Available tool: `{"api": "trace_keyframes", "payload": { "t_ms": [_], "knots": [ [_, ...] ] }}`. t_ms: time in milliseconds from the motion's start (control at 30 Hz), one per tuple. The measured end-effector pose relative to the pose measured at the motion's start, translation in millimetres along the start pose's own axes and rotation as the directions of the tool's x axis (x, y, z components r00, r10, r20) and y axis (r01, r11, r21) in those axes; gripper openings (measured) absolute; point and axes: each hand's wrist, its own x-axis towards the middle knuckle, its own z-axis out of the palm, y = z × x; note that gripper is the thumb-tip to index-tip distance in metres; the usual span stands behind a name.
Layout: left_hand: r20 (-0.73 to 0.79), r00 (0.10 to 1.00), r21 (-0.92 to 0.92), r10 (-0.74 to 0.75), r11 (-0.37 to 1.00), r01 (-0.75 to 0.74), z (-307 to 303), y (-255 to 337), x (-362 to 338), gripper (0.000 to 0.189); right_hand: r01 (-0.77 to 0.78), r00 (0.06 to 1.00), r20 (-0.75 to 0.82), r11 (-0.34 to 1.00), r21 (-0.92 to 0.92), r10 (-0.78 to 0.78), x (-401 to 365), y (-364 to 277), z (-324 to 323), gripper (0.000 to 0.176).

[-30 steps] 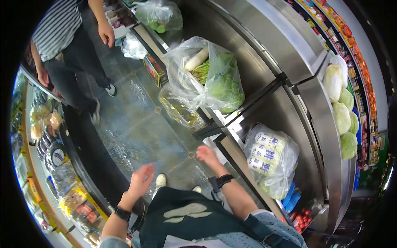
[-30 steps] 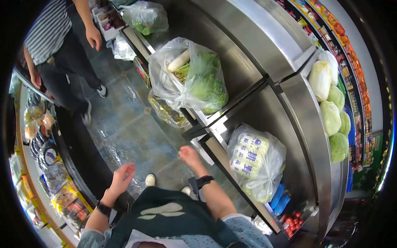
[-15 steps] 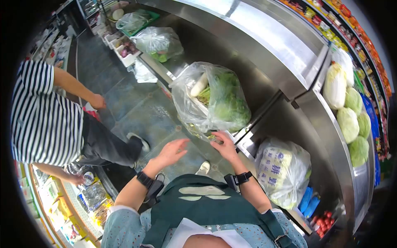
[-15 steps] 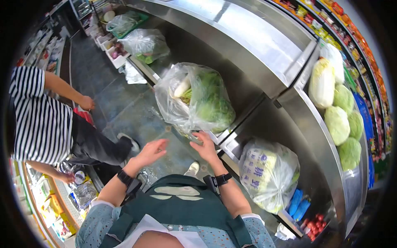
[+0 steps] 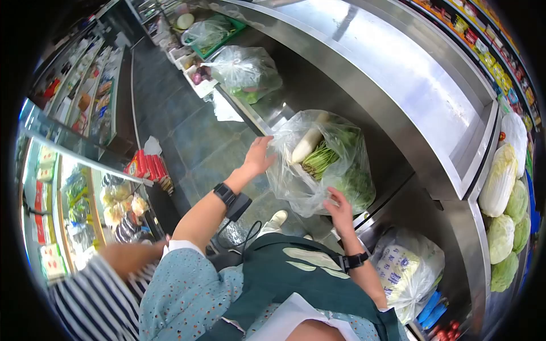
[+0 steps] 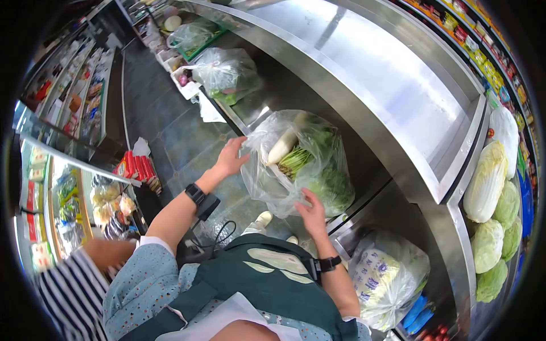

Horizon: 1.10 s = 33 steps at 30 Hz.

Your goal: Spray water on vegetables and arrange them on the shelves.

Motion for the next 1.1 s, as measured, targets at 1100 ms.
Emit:
{"api": "trace_keyframes", "payload": {
  "t_ms": [1100],
  "knots": [
    [0.471, 0.882, -0.757, -0.031, 0.499, 0.422, 75, 93, 122, 0.029, -0.360, 0.454, -0.863, 0.841, -0.403, -0.220, -195, -93, -112, 0.030]
  ]
}}
